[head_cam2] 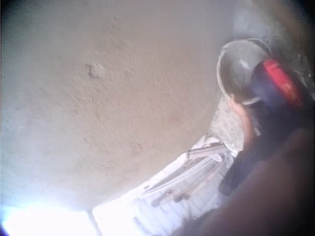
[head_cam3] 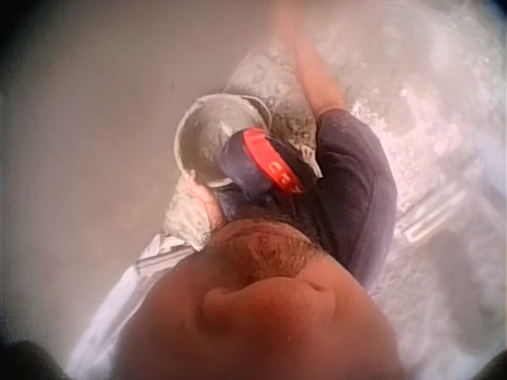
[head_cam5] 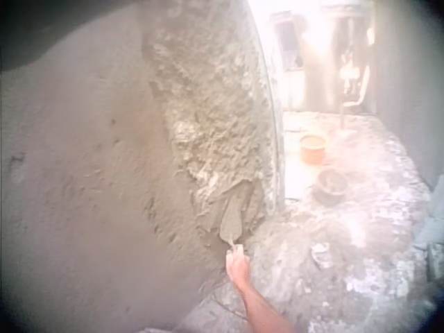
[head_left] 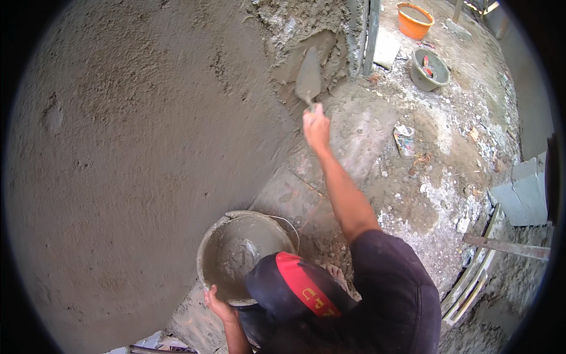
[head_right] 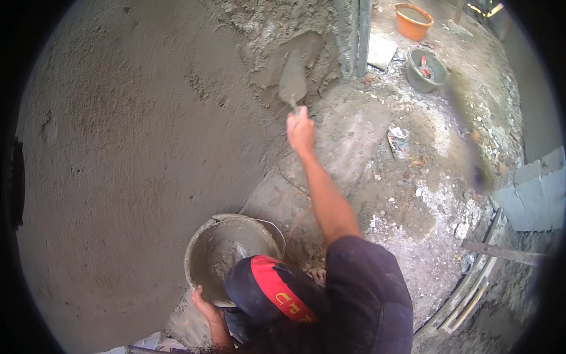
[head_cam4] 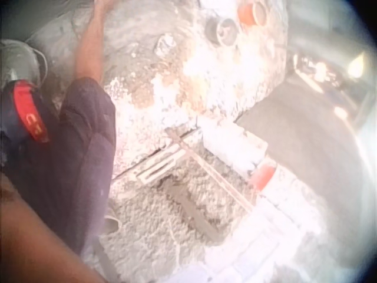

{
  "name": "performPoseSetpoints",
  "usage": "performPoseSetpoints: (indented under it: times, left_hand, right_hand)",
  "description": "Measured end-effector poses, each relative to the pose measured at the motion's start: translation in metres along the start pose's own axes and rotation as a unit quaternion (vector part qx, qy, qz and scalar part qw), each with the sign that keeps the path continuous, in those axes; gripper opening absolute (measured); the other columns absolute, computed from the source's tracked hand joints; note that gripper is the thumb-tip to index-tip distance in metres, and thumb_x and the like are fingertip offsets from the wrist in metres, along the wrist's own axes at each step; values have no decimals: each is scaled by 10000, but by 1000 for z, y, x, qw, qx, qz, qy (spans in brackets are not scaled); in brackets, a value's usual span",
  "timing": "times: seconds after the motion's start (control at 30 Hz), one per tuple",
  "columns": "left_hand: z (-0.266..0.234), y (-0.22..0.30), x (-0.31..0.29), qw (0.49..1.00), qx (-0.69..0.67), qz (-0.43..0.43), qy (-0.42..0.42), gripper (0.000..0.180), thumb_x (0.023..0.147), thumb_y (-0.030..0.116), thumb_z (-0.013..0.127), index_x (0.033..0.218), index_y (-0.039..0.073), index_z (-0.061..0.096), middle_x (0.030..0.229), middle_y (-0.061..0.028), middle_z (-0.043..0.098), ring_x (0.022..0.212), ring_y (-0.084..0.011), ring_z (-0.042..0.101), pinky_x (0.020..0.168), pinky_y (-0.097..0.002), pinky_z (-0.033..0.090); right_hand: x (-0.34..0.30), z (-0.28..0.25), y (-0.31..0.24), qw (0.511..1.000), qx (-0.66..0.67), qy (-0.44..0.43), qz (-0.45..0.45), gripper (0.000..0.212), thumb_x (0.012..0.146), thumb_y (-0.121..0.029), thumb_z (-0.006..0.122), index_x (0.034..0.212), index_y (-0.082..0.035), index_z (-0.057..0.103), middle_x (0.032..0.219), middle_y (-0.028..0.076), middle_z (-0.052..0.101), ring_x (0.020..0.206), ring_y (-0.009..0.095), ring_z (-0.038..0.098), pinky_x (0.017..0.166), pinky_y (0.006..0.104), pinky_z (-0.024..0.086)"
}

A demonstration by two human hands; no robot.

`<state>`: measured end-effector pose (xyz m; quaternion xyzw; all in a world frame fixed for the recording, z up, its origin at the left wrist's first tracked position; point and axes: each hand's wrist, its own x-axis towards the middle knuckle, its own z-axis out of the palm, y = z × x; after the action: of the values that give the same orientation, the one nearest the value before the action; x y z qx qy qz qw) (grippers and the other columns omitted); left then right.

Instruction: The person applies plaster to a wall with a trowel, taking the material from a bucket and spreading it across the masonry surface.

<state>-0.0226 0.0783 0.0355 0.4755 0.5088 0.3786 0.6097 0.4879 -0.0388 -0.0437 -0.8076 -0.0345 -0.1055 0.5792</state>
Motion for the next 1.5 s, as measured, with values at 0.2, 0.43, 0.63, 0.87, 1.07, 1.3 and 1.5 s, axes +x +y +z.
performPoseSetpoints:
  times: [0.2,0.43,0.63,0.87,1.07,1.3,1.5]
  left_hand:
    - [8,-5,-4,999,23,21,30,265,816,120,530,1051,7,577,960,-78,604,882,-196,587,800,-337,478]
    - [9,2,-8,1000,-17,0,-6,296,824,142,526,1074,-9,573,980,-96,604,888,-217,586,805,-349,477]
    - [18,-2,-18,1000,7,2,-10,337,822,157,543,1110,-15,565,1037,-114,597,949,-233,574,847,-353,463]
    - [-12,28,1,996,48,18,-73,534,826,102,583,1328,-37,464,1183,-147,585,1089,-238,553,946,-355,438]
    - [39,32,-4,988,94,-17,-125,495,938,186,591,1368,-24,468,1331,-137,534,1225,-193,476,1064,-314,326]
    - [44,11,-14,979,135,42,-143,549,935,277,620,1344,-54,464,1230,-123,594,1147,-179,525,1030,-299,359]
    - [10,17,-9,990,61,19,-124,479,929,282,632,1272,-41,543,1153,-76,628,1066,-141,541,972,-290,389]
  right_hand:
    - [74,4,25,886,360,-66,283,192,900,-192,528,1013,-38,509,642,104,526,497,263,556,413,402,448]
    - [20,-23,-85,836,479,-164,212,151,906,-155,531,1013,-58,485,618,22,434,453,127,457,366,299,407]
    - [-5,-35,-89,932,314,-144,109,121,929,-171,503,966,-58,483,640,57,511,429,123,504,340,306,401]
    - [-157,-92,-61,958,-11,-267,-100,283,858,-210,569,1002,26,512,802,252,596,823,448,583,721,465,456]
    - [-189,-184,-118,698,-244,-661,-128,207,836,-154,557,995,-23,555,831,248,615,835,399,643,692,465,494]
    - [-274,-56,-59,592,-338,-559,-471,264,847,-81,543,1097,-6,513,866,173,668,774,306,684,661,395,553]
    - [-265,-63,-103,541,-354,-612,-455,170,866,-106,532,1005,-9,549,867,170,685,786,274,705,624,383,561]
